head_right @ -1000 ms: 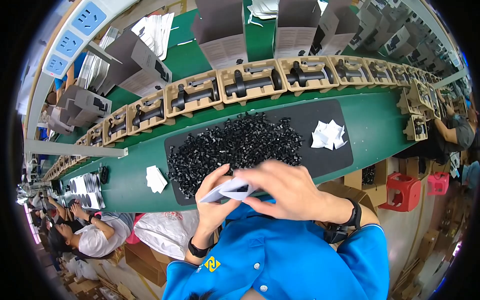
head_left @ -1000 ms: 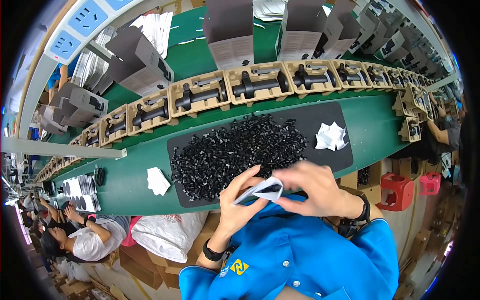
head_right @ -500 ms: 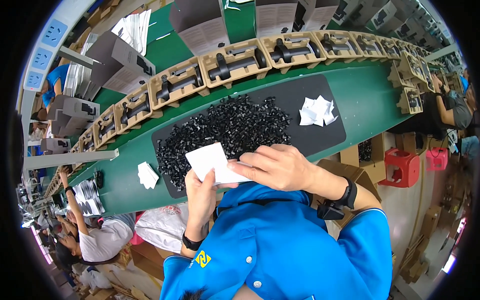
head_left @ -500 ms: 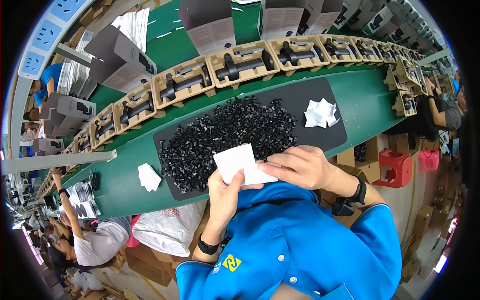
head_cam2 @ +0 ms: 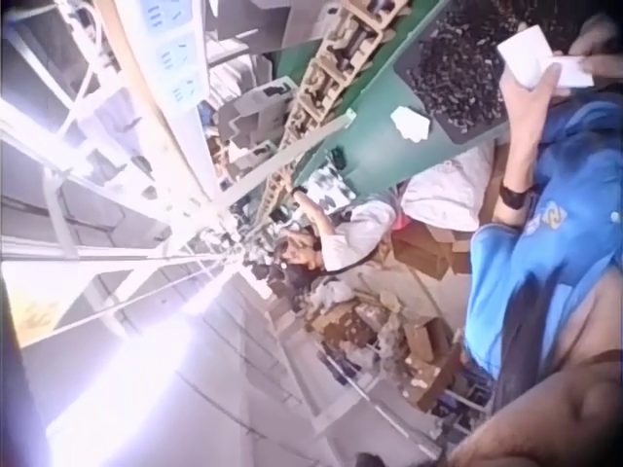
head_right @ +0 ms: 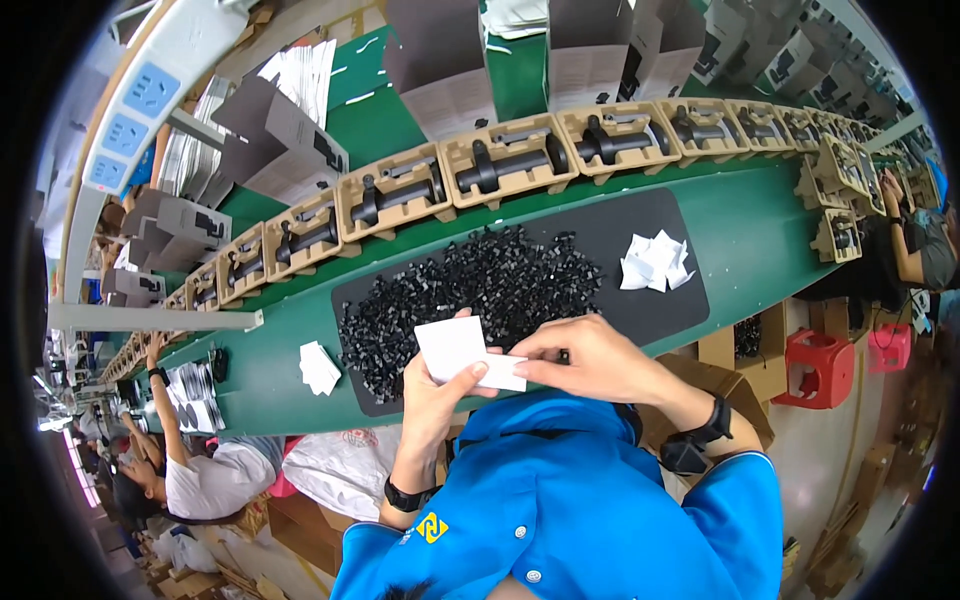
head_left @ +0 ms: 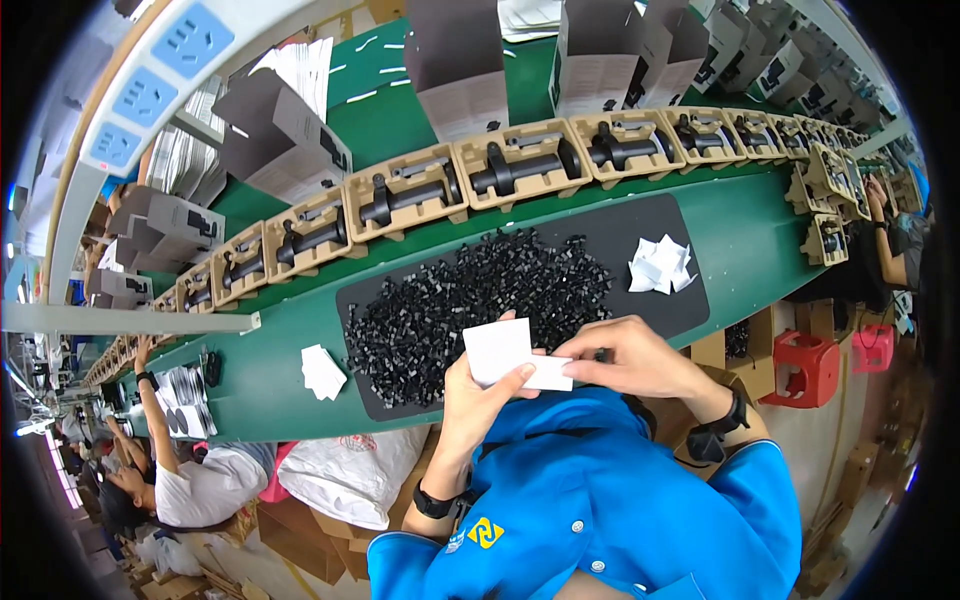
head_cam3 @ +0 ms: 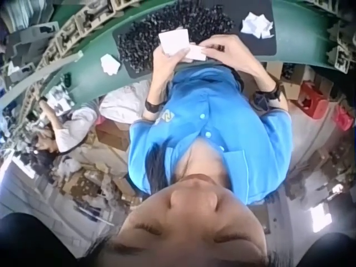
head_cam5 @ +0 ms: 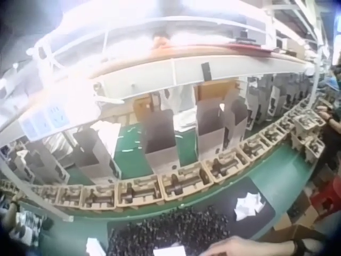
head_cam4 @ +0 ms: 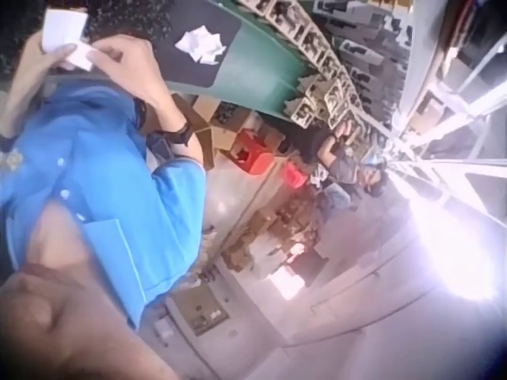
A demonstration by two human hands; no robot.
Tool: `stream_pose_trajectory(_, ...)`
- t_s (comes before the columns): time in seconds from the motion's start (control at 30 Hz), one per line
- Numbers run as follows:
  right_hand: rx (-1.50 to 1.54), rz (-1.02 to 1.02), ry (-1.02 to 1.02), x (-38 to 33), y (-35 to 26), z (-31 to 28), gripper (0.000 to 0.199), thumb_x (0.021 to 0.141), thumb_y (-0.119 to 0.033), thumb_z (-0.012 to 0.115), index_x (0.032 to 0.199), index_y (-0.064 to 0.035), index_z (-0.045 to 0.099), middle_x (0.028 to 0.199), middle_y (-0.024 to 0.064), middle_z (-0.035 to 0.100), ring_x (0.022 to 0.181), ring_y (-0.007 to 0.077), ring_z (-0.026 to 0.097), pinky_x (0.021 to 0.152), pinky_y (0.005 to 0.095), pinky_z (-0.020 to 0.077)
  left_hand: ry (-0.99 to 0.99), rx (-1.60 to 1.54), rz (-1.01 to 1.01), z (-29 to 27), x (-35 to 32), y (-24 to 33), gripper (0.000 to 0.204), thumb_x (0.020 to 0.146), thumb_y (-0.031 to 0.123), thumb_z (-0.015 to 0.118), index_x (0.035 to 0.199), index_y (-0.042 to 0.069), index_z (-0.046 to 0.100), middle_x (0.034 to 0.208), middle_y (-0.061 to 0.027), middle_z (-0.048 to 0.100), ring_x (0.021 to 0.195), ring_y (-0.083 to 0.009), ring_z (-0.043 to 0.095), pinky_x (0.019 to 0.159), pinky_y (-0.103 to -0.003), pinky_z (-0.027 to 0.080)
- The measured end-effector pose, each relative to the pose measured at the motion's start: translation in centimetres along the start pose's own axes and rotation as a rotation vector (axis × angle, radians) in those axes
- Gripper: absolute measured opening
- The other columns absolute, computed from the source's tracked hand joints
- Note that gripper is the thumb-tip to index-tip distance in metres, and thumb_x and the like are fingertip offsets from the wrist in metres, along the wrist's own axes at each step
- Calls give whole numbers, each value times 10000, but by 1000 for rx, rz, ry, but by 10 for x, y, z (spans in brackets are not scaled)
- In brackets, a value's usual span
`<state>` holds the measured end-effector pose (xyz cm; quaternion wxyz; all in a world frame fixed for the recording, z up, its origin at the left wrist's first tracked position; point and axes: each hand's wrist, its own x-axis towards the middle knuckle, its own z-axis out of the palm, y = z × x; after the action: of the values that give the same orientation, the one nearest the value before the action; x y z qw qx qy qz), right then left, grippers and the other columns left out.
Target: Packaging small black electronic components into white plastic bags at a manual assembly station.
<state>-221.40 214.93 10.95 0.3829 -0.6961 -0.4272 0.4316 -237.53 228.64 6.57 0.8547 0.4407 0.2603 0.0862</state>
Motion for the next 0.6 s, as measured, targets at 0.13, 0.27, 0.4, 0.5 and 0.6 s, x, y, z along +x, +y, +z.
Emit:
stream_pose_trajectory(0.13,-110,-88,58,12,3,12,173,788,-222,694,843,-58,689,741,73,621,670,210,605,591,319,473,17,105,8,-1,0,7,571,822,-61,601,1343,-44,369,1055,-181,622,973,-239,634,688,-284,584)
stream_pose_trajectory(0.27,-201,-172,201,17,15,25,148,777,-216,695,776,-70,669,736,48,610,693,219,592,616,337,467,58,167,71,-6,8,-3,519,798,-63,634,1279,-84,439,978,-178,657,851,-206,658,636,-266,572)
stream_pose_trajectory(0.4,-102,-143,101,20,24,24,192,781,-251,700,731,-68,675,713,63,623,712,230,610,610,339,467,156,354,14,-9,10,-12,201,782,1,686,967,-75,670,862,-136,694,687,-128,653,578,-241,546)
stream_pose_trajectory(0.5,-215,-131,-51,32,36,12,254,755,-303,720,721,-55,675,703,88,647,638,243,619,575,340,459,37,595,189,-17,19,-14,152,835,76,644,907,-53,682,806,-115,692,679,-128,643,592,-235,519)
stream_pose_trajectory(0.6,-116,-79,-181,51,35,-20,226,755,-274,717,738,-51,680,688,101,647,639,224,628,585,324,464,330,330,97,-46,38,-48,310,929,214,523,1017,-75,594,774,-155,669,640,-182,645,584,-262,516)
